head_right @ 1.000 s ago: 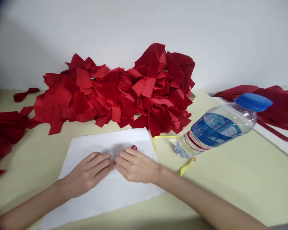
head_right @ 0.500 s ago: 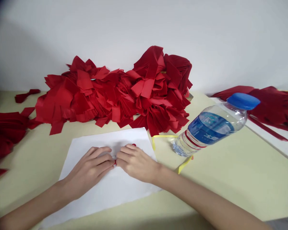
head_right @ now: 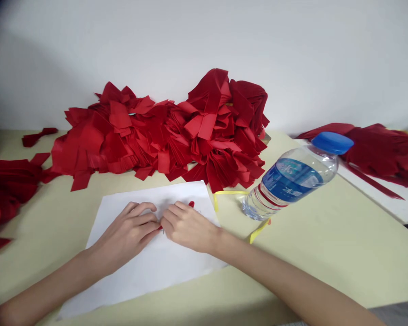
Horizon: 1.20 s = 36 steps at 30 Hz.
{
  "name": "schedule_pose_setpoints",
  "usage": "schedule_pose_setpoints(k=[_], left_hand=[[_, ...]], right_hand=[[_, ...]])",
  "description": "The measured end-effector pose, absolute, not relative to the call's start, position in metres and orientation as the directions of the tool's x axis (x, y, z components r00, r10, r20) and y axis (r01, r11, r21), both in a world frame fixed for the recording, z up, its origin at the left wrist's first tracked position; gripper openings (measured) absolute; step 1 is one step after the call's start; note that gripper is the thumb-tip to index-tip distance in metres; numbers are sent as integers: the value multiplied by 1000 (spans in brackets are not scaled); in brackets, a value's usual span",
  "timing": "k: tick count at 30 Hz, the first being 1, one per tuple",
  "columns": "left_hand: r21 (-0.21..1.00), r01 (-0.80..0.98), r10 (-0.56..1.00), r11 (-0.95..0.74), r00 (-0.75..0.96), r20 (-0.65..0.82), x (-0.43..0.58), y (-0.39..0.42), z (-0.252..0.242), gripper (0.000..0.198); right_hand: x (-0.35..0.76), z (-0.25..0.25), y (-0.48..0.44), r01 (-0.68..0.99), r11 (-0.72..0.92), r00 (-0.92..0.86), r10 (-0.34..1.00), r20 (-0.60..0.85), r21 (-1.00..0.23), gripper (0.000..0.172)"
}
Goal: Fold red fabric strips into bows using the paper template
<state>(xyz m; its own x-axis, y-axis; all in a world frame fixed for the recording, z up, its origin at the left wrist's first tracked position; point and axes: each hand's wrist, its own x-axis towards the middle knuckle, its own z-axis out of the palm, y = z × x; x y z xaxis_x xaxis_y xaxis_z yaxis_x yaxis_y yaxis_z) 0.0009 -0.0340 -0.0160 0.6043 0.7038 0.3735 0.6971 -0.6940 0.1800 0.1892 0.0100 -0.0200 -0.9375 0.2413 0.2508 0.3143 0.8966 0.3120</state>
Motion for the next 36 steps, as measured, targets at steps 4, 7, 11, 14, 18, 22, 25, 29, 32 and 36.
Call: schedule_pose_setpoints(k=[4,7,11,14,18,22,25,29,32,36], left_hand=[[122,702,687,-702,623,374,4,-33,-22,29],[207,699,712,-685,579,397,6,-31,-26,29],[311,695,753,-648,522,401,6,-26,-23,26],[344,698,772,-628,506,384,5,-22,-20,25],[379,697,792,-608,498,355,2,-21,-17,23],[343,725,798,-597,492,347,2,-24,-15,18],[285,749,789,-599,489,372,4,-28,-15,14],[279,766,796,-579,457,397,5,-29,-13,22],[260,781,805,-567,459,377,4,-29,-9,22],[213,765,771,-608,504,390,2,-29,-8,25]], right_hand=[[191,-20,11,346,910,-923,285,259,231,18],[193,-19,11,360,927,-898,316,307,100,20],[194,-18,12,395,918,-857,383,344,-36,22],[193,-18,15,384,923,-870,355,343,18,20],[190,-20,19,353,919,-901,283,329,177,19],[187,-25,20,340,916,-909,262,326,212,18],[186,-25,19,339,912,-915,263,305,230,19],[186,-19,18,340,915,-920,277,276,217,18],[186,-14,16,337,915,-926,280,253,222,19],[184,-13,15,373,912,-909,322,265,171,24]])
